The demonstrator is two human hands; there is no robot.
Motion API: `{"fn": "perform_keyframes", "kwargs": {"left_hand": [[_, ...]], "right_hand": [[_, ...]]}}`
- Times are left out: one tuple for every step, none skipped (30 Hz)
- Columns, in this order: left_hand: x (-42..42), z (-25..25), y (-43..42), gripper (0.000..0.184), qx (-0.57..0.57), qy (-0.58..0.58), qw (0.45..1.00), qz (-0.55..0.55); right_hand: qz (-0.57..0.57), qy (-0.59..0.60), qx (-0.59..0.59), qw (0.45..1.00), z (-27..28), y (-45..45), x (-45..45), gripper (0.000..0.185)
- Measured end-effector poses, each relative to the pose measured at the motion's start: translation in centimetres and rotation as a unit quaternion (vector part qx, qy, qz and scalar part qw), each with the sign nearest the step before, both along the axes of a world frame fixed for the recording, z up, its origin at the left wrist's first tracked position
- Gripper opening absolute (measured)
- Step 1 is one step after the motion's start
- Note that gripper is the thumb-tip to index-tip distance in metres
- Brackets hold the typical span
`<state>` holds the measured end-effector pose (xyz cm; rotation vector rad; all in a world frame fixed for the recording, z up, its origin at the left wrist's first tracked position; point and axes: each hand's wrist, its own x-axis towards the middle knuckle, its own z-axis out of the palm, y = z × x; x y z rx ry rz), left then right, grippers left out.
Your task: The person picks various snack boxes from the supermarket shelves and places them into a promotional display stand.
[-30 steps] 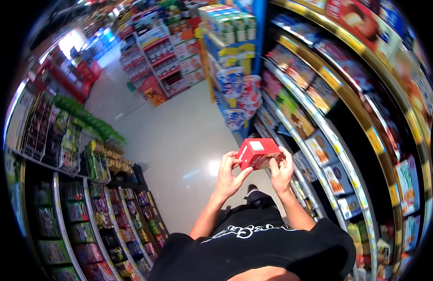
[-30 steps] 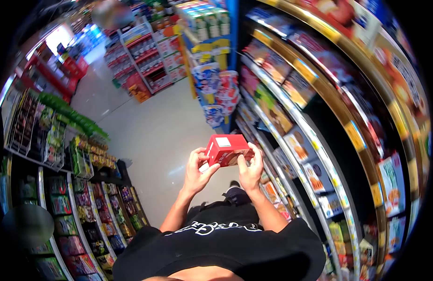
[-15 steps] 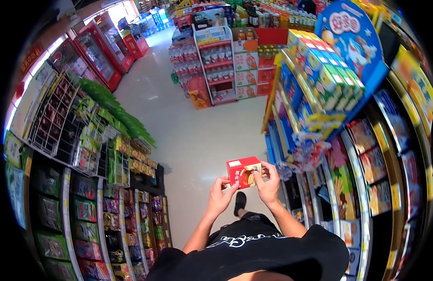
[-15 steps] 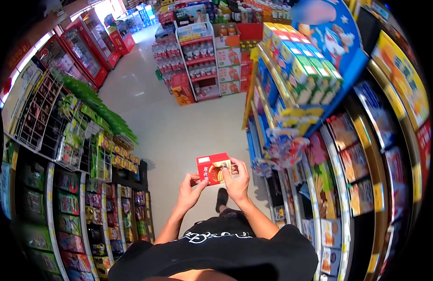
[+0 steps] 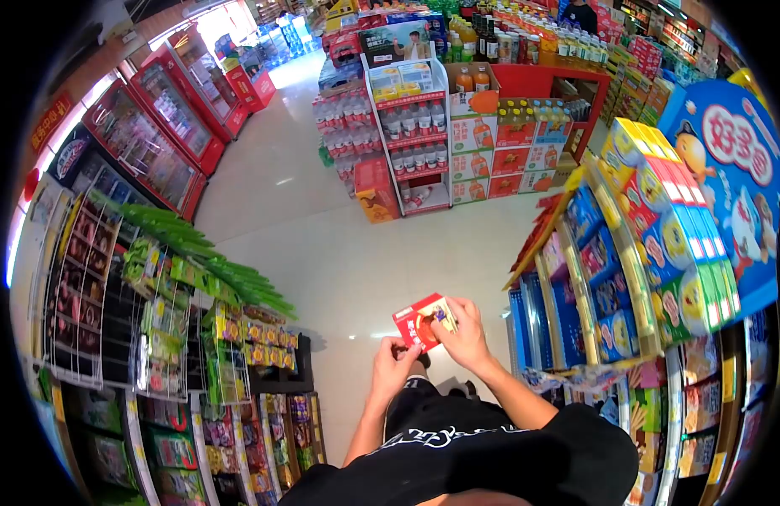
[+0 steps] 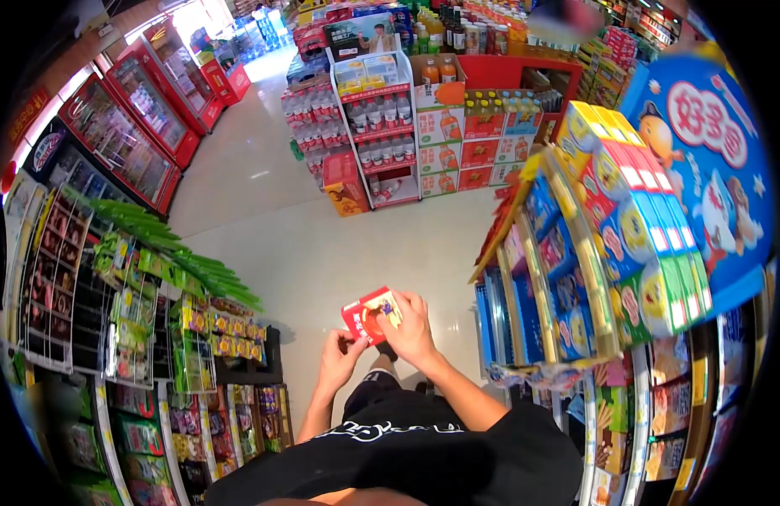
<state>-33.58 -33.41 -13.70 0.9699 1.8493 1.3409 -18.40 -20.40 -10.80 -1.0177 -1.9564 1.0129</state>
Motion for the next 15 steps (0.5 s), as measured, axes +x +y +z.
{"fn": "perform_keyframes", "kwargs": {"left_hand": [[-1.2,-0.7,1.2,0.035,-0.012,0.011,1.0,-0.006],[-2.7,-1.4,2.4,0.034,-0.032,-0.015,0.999,-0.023],[-4.2,-1.3,4.0,0.034,-0.044,-0.018,0.998,-0.03],[-5.7,-1.1,5.5,0.035,-0.059,-0.022,0.997,-0.037],[-7.5,-0.8,7.4,0.035,-0.07,-0.025,0.996,-0.046],[-9.3,-1.2,9.5,0.037,-0.062,-0.012,0.997,-0.052],[-11.0,-1.5,11.6,0.037,-0.061,0.007,0.996,-0.064],[-13.1,-1.8,14.1,0.038,-0.062,0.027,0.995,-0.076],[-14.8,-1.3,16.5,0.039,-0.063,0.048,0.993,-0.088],[-16.4,-0.1,19.1,0.042,-0.042,0.093,0.989,-0.105],[-18.0,1.0,21.6,0.043,-0.032,0.089,0.988,-0.122],[-19.5,2.1,24.2,0.045,-0.02,0.087,0.986,-0.138],[-20.9,2.9,26.9,0.046,-0.007,0.083,0.985,-0.152],[-22.0,3.5,29.6,0.047,0.013,0.114,0.981,-0.158],[-23.1,4.0,31.9,0.047,0.032,0.145,0.975,-0.163]], "right_hand": [[0.005,-0.025,-0.017,1.0,-1.0,1.1,-1.1,0.063],[0.016,-0.035,-0.033,0.999,-2.1,2.3,-2.3,0.073],[0.03,-0.053,-0.043,0.997,-2.4,3.9,-3.5,0.074],[0.044,-0.073,-0.055,0.995,-2.5,5.4,-4.8,0.074],[0.057,-0.091,-0.064,0.992,-2.4,7.3,-6.1,0.075],[0.068,-0.119,-0.072,0.988,-1.9,9.4,-7.7,0.079],[0.07,-0.13,-0.075,0.986,-1.2,11.3,-9.0,0.081],[0.072,-0.14,-0.081,0.984,-0.4,13.6,-10.5,0.082],[0.073,-0.15,-0.087,0.982,0.4,15.7,-12.0,0.084],[0.067,-0.147,-0.055,0.985,0.8,17.7,-13.5,0.087],[0.05,-0.138,-0.052,0.988,1.3,19.6,-15.0,0.087],[0.033,-0.128,-0.048,0.99,2.5,21.6,-16.5,0.087],[0.017,-0.119,-0.043,0.992,3.4,23.7,-17.8,0.086],[0.0,-0.101,-0.035,0.994,3.9,25.8,-18.9,0.086],[-0.016,-0.084,-0.029,0.996,4.3,27.7,-20.0,0.086]]}}
